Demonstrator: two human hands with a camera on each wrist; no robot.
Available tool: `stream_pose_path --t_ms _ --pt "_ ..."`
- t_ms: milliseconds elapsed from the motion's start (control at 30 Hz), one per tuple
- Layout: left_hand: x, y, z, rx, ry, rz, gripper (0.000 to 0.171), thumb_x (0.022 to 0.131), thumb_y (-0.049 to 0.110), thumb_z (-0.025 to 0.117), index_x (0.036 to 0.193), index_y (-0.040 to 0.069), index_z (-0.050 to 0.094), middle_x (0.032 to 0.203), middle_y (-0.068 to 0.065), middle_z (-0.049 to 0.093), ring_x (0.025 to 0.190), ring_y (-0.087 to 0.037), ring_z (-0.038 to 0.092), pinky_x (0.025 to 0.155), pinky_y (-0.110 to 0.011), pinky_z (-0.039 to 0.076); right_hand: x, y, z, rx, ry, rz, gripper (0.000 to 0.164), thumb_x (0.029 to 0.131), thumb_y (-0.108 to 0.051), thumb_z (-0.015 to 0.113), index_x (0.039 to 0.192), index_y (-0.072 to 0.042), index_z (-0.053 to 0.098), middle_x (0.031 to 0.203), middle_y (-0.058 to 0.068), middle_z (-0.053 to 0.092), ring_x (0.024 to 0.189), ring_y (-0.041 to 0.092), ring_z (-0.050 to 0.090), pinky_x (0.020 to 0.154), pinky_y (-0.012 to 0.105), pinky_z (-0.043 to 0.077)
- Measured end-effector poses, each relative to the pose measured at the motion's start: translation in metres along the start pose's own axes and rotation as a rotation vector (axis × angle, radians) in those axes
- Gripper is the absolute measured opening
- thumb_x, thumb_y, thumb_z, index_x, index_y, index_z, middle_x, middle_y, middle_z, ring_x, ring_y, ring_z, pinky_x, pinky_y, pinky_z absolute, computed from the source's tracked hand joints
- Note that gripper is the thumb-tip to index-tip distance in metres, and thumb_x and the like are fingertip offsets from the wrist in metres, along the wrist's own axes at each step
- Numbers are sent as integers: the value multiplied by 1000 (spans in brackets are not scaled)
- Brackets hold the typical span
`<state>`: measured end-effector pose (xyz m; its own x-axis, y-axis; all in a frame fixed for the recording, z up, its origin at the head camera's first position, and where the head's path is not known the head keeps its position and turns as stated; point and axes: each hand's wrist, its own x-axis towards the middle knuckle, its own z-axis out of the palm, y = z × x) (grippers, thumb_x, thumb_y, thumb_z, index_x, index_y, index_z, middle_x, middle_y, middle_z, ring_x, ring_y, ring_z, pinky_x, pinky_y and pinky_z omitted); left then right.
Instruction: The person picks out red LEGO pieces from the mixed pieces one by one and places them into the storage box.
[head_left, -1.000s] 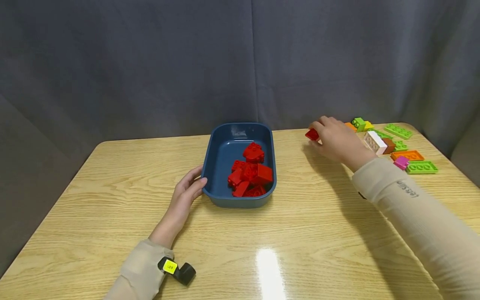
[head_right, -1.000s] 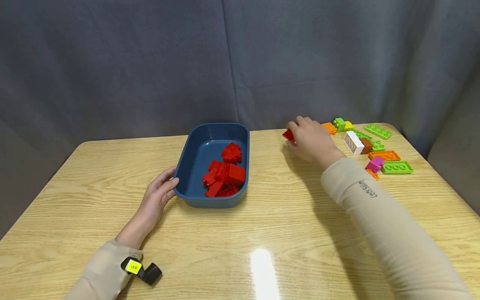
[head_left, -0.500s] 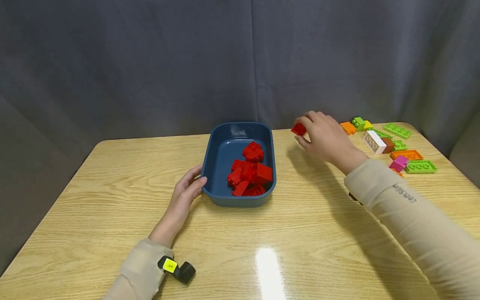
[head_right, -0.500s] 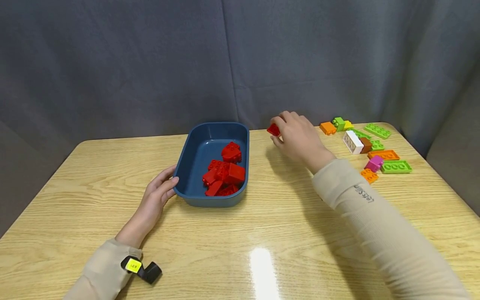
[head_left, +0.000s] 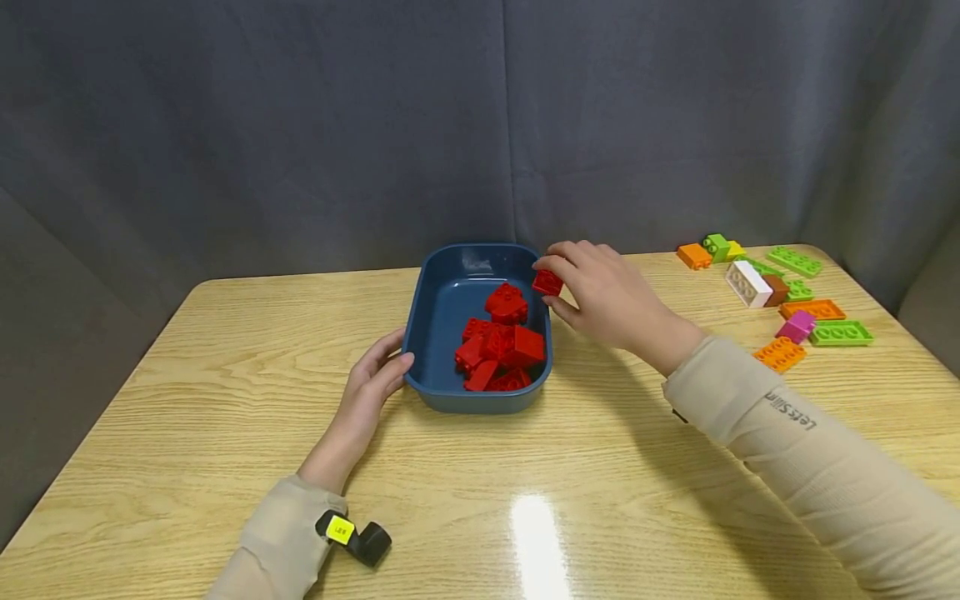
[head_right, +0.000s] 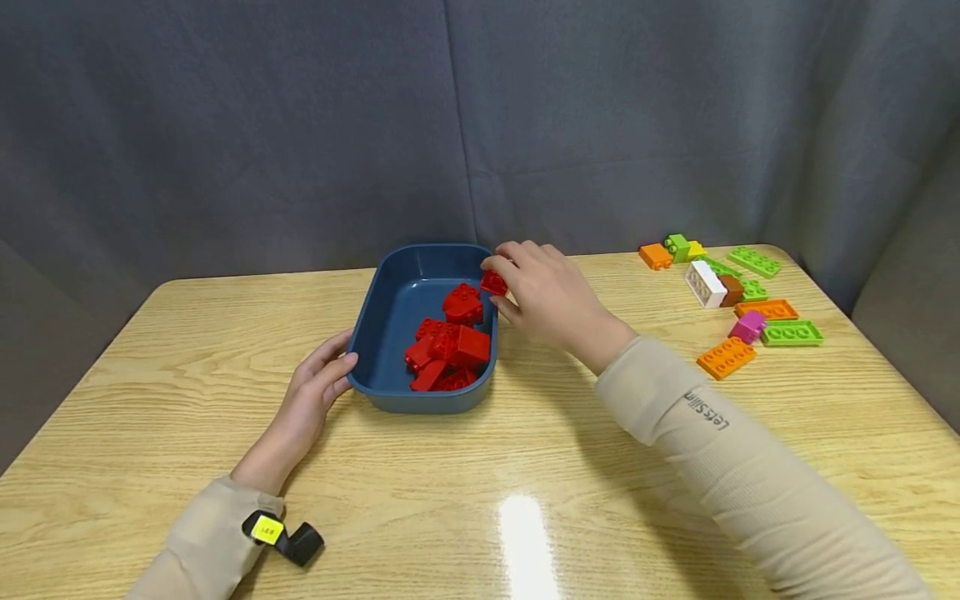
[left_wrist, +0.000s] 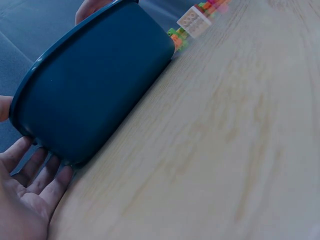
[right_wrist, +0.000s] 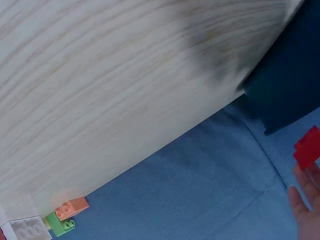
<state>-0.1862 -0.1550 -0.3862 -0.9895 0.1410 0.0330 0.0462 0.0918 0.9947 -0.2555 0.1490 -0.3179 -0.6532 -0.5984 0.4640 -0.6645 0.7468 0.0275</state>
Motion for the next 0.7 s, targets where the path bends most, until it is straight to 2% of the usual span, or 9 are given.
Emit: stream_pose_path --t_ms 267,433,700 --pt "0 0 0 1 -1 1 50 97 24 45 143 8 37 147 -11 39 124 -20 44 88 -12 44 -1 -6 5 35 -30 -69 37 82 -24 67 116 -9 61 117 9 61 100 23 52 85 42 49" --pt "0 -1 0 4 3 -5 50 97 24 45 143 8 37 147 -11 40 124 -20 44 87 -12 44 -1 -10 9 54 -66 -102 41 84 -30 66 119 -11 60 123 9 60 110 24 52 96 45 48" --pt "0 -1 0 5 2 -11 50 97 24 45 143 9 37 147 -10 40 124 -19 45 90 -16 43 -2 -13 10 60 -91 -81 42 86 -30 64 123 -12 58 125 9 59 115 25 50 102 47 44"
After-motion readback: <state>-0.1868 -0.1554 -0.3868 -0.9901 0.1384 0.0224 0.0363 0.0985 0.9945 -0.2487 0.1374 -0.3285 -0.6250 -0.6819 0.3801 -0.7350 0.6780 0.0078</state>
